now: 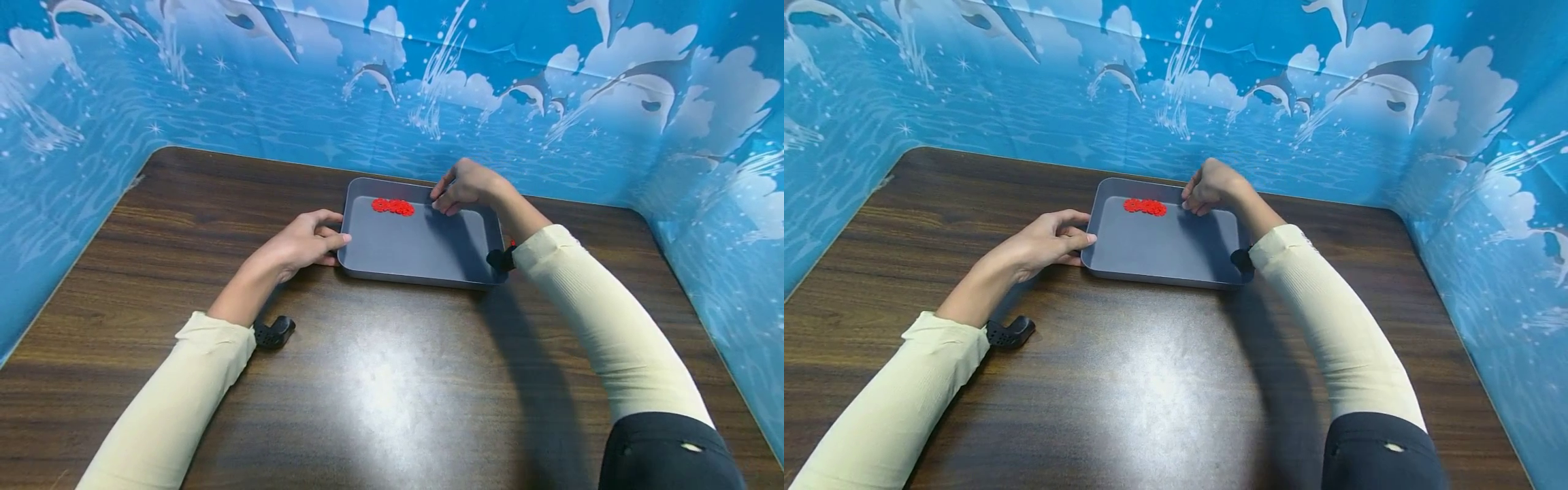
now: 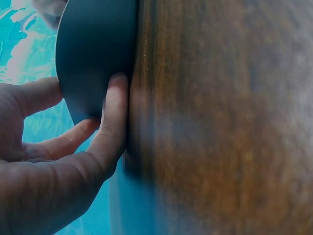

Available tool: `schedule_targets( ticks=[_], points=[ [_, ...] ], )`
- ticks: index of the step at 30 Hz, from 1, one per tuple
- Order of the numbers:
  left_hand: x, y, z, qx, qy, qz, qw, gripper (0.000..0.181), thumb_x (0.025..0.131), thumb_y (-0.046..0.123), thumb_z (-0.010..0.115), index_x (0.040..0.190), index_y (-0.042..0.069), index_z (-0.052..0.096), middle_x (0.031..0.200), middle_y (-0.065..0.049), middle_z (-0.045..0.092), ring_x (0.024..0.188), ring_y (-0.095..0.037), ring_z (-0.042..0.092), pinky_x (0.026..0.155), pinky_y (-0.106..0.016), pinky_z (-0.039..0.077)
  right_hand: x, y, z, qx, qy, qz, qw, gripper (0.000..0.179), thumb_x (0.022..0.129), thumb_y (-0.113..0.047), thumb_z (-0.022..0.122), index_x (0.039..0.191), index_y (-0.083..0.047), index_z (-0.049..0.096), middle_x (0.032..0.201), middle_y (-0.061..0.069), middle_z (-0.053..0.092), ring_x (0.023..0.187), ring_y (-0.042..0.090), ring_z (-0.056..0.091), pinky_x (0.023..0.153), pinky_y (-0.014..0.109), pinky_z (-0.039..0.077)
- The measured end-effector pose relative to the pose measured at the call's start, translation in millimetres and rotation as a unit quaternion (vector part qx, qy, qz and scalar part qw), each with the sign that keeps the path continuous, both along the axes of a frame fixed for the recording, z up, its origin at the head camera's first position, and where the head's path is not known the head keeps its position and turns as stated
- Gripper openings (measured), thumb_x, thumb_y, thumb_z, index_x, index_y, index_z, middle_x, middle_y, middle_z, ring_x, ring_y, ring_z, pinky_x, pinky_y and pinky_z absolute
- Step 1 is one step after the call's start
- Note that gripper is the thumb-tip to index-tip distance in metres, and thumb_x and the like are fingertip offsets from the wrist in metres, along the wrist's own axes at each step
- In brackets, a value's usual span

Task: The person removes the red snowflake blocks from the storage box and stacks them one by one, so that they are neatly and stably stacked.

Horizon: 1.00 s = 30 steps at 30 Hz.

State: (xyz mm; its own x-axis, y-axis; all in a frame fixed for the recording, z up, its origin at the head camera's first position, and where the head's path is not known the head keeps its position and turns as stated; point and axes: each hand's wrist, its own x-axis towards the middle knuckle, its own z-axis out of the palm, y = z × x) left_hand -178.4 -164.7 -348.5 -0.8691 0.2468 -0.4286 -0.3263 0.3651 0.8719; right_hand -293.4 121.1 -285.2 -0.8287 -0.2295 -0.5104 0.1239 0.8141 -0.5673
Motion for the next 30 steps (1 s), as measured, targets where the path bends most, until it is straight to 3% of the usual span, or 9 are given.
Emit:
schedule_targets(
  ticks=[5, 10, 16, 20, 25, 30],
  points=[
    [-0.2, 0.6, 0.8, 0.001, -0.001, -0.003, 1.0000, 0.066, 0.113, 0.021, 0.058, 0.171, 0.010, 0.027, 0.148, -0.024, 0.056, 0.132, -0.038, 0.065, 0.111, -0.045, 0.060, 3.0, -27.8, -13.0, 0.020, 0.003, 0.042, 0.9989, 0.037, 0.103, -0.010, 0.073, 0.139, 0.000, 0.069, 0.108, 0.011, 0.074, 0.097, 0.021, 0.075, 0.098, 0.036, 0.066],
    [-0.9, 0.3, 1.1, 0.001, 0.001, -0.001, 1.0000, 0.066, 0.113, 0.020, 0.058, 0.171, 0.010, 0.027, 0.147, -0.025, 0.056, 0.131, -0.038, 0.065, 0.111, -0.045, 0.060, 8.5, -45.8, -20.7, 0.092, 0.070, 0.080, 0.9901, 0.034, 0.100, -0.016, 0.079, 0.131, -0.002, 0.073, 0.090, 0.005, 0.066, 0.078, 0.015, 0.067, 0.087, 0.034, 0.067],
    [-0.9, -1.1, -0.5, 0.002, -0.004, 0.001, 1.0000, 0.065, 0.113, 0.020, 0.058, 0.170, 0.011, 0.028, 0.146, -0.024, 0.057, 0.131, -0.037, 0.066, 0.111, -0.045, 0.060, 13.4, -56.7, -30.7, 0.142, 0.126, 0.080, 0.9786, 0.027, 0.098, -0.029, 0.083, 0.100, -0.004, 0.073, 0.076, 0.001, 0.058, 0.070, 0.014, 0.057, 0.068, 0.031, 0.054],
    [0.0, -2.1, 0.1, 0.003, -0.004, 0.002, 1.0000, 0.065, 0.113, 0.020, 0.058, 0.170, 0.011, 0.028, 0.147, -0.024, 0.056, 0.132, -0.038, 0.065, 0.112, -0.046, 0.060, 14.5, -60.7, -33.3, 0.151, 0.152, 0.079, 0.9736, 0.031, 0.096, -0.030, 0.085, 0.085, -0.008, 0.066, 0.070, 0.000, 0.054, 0.070, 0.016, 0.054, 0.065, 0.030, 0.047],
    [0.1, -2.3, 0.3, 0.004, -0.005, 0.002, 1.0000, 0.065, 0.113, 0.020, 0.058, 0.170, 0.010, 0.028, 0.147, -0.024, 0.056, 0.132, -0.038, 0.065, 0.112, -0.045, 0.059, 14.7, -63.8, -33.8, 0.147, 0.148, 0.071, 0.9753, 0.030, 0.095, -0.024, 0.085, 0.077, -0.008, 0.067, 0.067, -0.001, 0.054, 0.075, 0.018, 0.054, 0.066, 0.029, 0.046],
    [-0.3, -1.0, -0.1, 0.005, -0.004, -0.003, 1.0000, 0.065, 0.114, 0.020, 0.057, 0.170, 0.009, 0.027, 0.147, -0.025, 0.056, 0.132, -0.039, 0.065, 0.112, -0.046, 0.059, 15.1, -60.4, -33.4, 0.146, 0.139, 0.058, 0.9778, 0.027, 0.093, -0.025, 0.087, 0.082, -0.004, 0.074, 0.060, -0.001, 0.053, 0.070, 0.018, 0.056, 0.064, 0.029, 0.049]
  ],
)
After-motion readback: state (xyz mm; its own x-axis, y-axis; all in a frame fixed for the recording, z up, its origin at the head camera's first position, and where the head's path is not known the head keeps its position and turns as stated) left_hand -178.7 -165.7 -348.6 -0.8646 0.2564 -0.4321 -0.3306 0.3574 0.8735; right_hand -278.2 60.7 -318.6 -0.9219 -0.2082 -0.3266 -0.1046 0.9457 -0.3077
